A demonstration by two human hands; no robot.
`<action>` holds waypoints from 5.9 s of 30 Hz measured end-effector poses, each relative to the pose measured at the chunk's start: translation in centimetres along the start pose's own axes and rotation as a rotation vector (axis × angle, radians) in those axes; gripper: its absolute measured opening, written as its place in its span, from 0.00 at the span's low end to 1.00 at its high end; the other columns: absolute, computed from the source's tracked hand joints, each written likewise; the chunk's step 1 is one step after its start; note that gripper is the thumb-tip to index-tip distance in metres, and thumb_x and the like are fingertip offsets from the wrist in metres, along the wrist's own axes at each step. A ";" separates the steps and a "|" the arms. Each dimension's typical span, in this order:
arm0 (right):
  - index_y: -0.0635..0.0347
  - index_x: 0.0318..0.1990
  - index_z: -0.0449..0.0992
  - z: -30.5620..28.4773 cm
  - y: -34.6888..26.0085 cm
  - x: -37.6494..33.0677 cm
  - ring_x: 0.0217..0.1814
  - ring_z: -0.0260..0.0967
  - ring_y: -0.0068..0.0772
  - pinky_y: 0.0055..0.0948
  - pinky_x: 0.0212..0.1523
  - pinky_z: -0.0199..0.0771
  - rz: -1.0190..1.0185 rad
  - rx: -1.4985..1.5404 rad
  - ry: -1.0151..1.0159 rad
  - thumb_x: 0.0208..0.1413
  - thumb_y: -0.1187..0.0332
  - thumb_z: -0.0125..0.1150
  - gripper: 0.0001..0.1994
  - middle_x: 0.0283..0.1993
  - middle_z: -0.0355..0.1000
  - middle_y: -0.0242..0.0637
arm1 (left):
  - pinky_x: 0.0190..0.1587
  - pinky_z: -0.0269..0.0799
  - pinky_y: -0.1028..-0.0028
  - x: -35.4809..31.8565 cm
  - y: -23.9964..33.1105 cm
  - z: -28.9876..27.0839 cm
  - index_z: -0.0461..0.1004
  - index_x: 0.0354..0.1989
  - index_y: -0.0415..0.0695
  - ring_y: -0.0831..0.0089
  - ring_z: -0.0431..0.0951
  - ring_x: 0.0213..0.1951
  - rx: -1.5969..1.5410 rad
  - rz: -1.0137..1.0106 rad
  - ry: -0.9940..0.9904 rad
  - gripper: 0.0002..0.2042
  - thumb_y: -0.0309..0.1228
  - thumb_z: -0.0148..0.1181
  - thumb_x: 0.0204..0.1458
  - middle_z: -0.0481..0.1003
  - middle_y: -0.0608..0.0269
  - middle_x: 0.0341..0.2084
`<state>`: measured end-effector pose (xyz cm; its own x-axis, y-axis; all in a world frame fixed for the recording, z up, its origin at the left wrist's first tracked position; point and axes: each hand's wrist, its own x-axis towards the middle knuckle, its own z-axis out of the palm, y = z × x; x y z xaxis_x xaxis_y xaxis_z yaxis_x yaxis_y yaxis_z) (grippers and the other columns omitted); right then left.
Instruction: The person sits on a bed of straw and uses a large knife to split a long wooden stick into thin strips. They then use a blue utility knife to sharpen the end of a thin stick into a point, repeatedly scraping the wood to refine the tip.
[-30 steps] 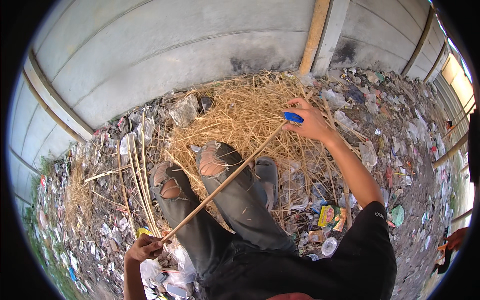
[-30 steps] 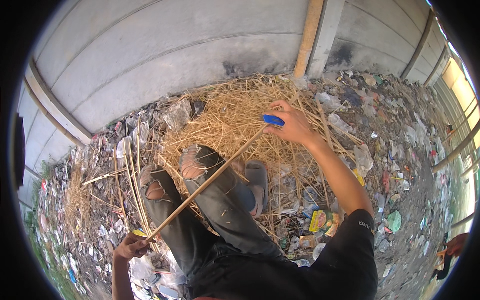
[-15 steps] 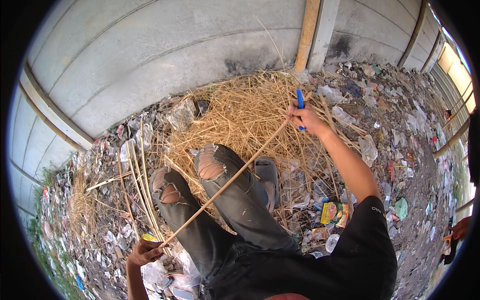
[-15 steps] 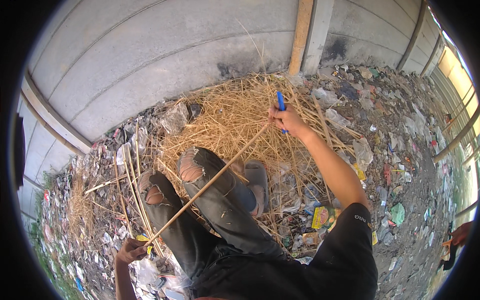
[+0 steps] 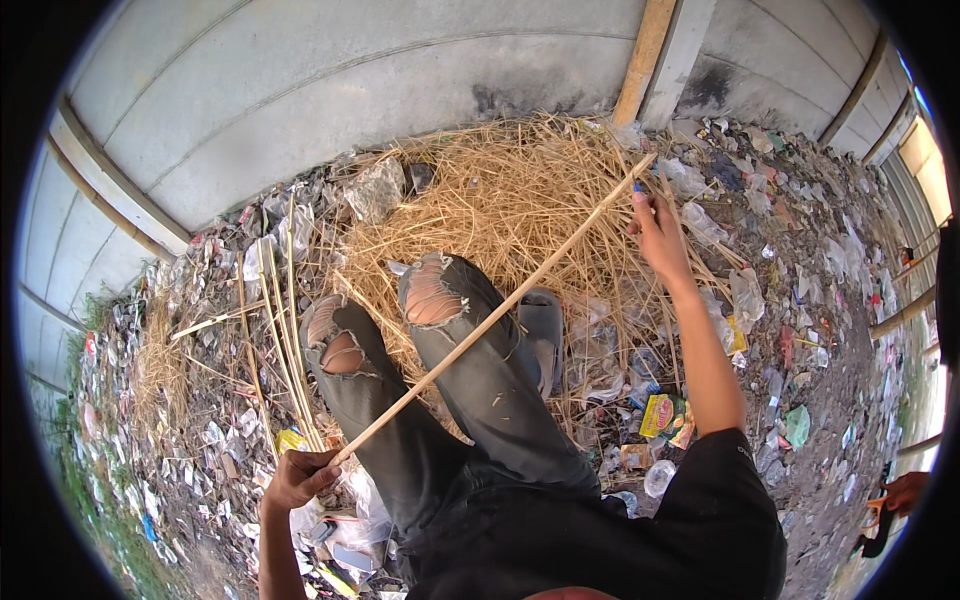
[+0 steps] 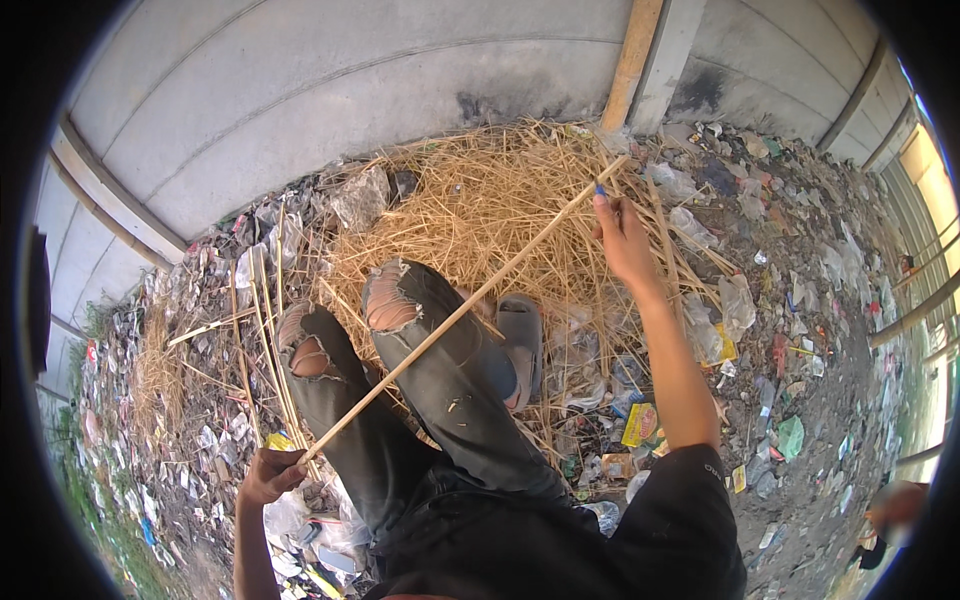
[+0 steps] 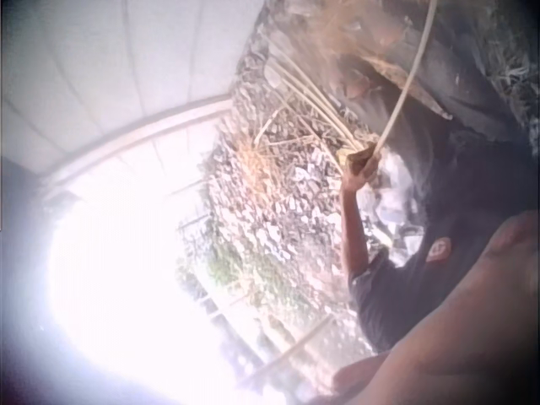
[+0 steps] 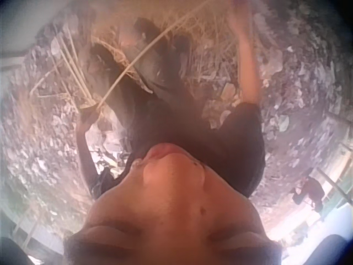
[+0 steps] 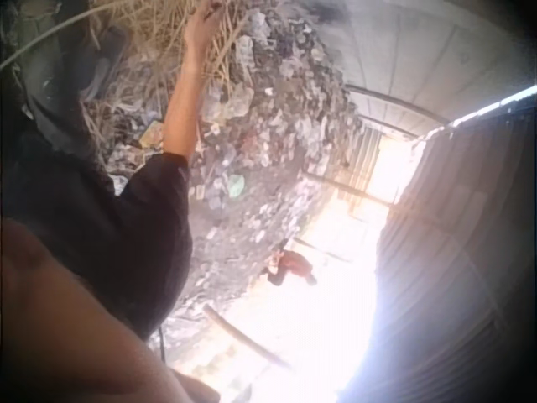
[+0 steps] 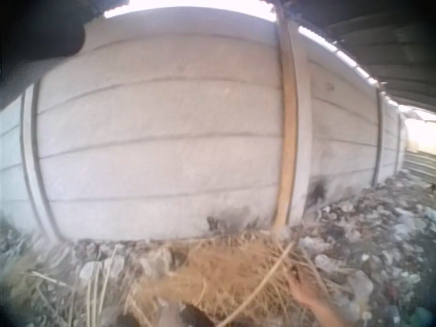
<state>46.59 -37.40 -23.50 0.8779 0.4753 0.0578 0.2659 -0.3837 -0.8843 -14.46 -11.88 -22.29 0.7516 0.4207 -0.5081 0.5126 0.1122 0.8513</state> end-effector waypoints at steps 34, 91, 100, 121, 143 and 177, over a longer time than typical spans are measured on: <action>0.65 0.41 0.81 9.3 -4.6 -12.5 0.20 0.67 0.37 0.39 0.25 0.66 -0.295 -0.127 -0.227 0.71 0.49 0.50 0.24 0.19 0.70 0.43 | 0.27 0.67 0.76 1.1 2.6 6.0 0.81 0.46 0.30 0.85 0.69 0.24 0.440 0.182 0.211 0.16 0.32 0.71 0.56 0.74 0.66 0.18; 0.65 0.32 0.78 9.0 -2.4 -7.9 0.18 0.59 0.34 0.38 0.23 0.58 -0.153 -0.143 -0.098 0.69 0.46 0.52 0.27 0.16 0.63 0.38 | 0.21 0.71 0.64 0.5 2.8 9.6 0.82 0.50 0.47 0.63 0.77 0.18 0.995 0.510 0.551 0.18 0.33 0.73 0.50 0.75 0.64 0.20; 0.65 0.25 0.75 6.2 -0.5 -3.7 0.17 0.59 0.34 0.39 0.24 0.59 -0.098 -0.206 0.060 0.68 0.43 0.52 0.31 0.14 0.62 0.37 | 0.19 0.70 0.65 1.8 1.0 9.0 0.82 0.48 0.45 0.63 0.77 0.17 1.005 0.543 0.565 0.16 0.33 0.72 0.51 0.74 0.62 0.19; 0.62 0.23 0.74 9.7 -2.8 -9.8 0.18 0.56 0.27 0.35 0.22 0.56 -0.141 -0.035 -0.258 0.70 0.42 0.48 0.32 0.13 0.56 0.31 | 0.22 0.70 0.67 2.6 1.3 10.8 0.81 0.45 0.36 0.65 0.77 0.18 0.728 0.457 0.505 0.13 0.27 0.71 0.52 0.74 0.55 0.19; 0.66 0.37 0.82 14.1 -4.1 -14.7 0.23 0.72 0.57 0.47 0.27 0.68 -0.420 -0.141 -0.278 0.69 0.46 0.50 0.28 0.17 0.69 0.53 | 0.25 0.69 0.66 7.0 6.1 14.4 0.81 0.44 0.34 0.60 0.76 0.20 0.560 0.451 0.468 0.12 0.30 0.68 0.56 0.74 0.48 0.19; 0.57 0.26 0.69 12.7 -5.4 -14.9 0.16 0.49 0.14 0.21 0.17 0.46 0.022 0.438 -0.650 0.62 0.52 0.65 0.21 0.18 0.56 0.24 | 0.30 0.72 0.70 7.9 5.5 14.5 0.81 0.45 0.31 0.79 0.75 0.24 0.247 0.359 0.381 0.19 0.39 0.65 0.61 0.78 0.47 0.21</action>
<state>27.06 -32.36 -25.47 0.4356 0.8913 -0.1255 -0.0490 -0.1157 -0.9921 0.31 -21.00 -23.49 0.7173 0.6932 -0.0708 0.3693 -0.2919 0.8823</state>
